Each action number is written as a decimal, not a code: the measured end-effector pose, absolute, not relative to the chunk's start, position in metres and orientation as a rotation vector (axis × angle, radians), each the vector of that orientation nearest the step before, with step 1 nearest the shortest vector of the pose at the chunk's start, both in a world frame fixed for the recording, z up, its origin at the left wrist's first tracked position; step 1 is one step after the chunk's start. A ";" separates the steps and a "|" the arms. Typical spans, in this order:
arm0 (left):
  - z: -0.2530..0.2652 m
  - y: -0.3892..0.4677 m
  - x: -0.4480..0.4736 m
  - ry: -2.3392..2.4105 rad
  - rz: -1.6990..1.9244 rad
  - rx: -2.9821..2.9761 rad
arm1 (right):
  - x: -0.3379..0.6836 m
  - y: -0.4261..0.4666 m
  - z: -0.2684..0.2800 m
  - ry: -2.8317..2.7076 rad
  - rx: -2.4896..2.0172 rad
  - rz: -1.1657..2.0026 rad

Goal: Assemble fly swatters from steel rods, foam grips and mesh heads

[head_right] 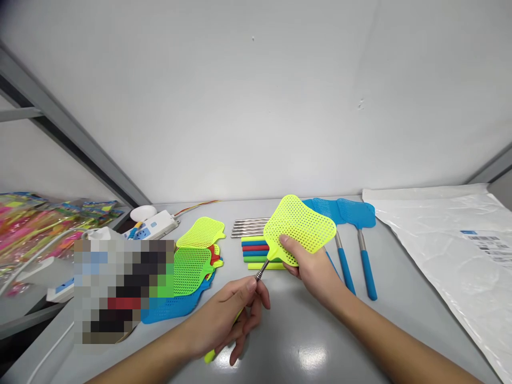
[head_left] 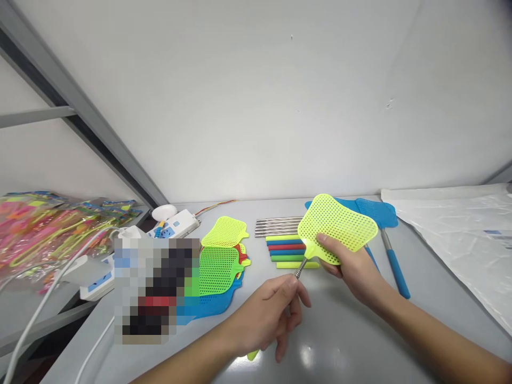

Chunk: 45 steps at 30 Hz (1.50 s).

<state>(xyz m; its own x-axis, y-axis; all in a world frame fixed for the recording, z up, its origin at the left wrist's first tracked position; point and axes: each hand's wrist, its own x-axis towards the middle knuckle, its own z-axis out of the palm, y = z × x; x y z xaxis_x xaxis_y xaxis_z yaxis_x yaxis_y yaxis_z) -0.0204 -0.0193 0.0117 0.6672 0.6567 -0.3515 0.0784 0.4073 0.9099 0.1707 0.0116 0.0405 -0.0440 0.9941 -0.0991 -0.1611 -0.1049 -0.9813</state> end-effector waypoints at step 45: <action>0.016 -0.015 -0.026 0.654 0.477 0.842 | 0.173 0.014 0.040 -1.059 -1.147 1.741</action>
<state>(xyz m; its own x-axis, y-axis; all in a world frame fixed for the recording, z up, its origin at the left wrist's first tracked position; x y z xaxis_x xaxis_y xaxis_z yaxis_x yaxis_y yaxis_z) -0.0256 -0.0153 0.0156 0.7079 0.6213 -0.3360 -0.1306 0.5826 0.8022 0.1727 0.0141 0.0399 -0.2867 0.9123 -0.2925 -0.1592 -0.3464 -0.9245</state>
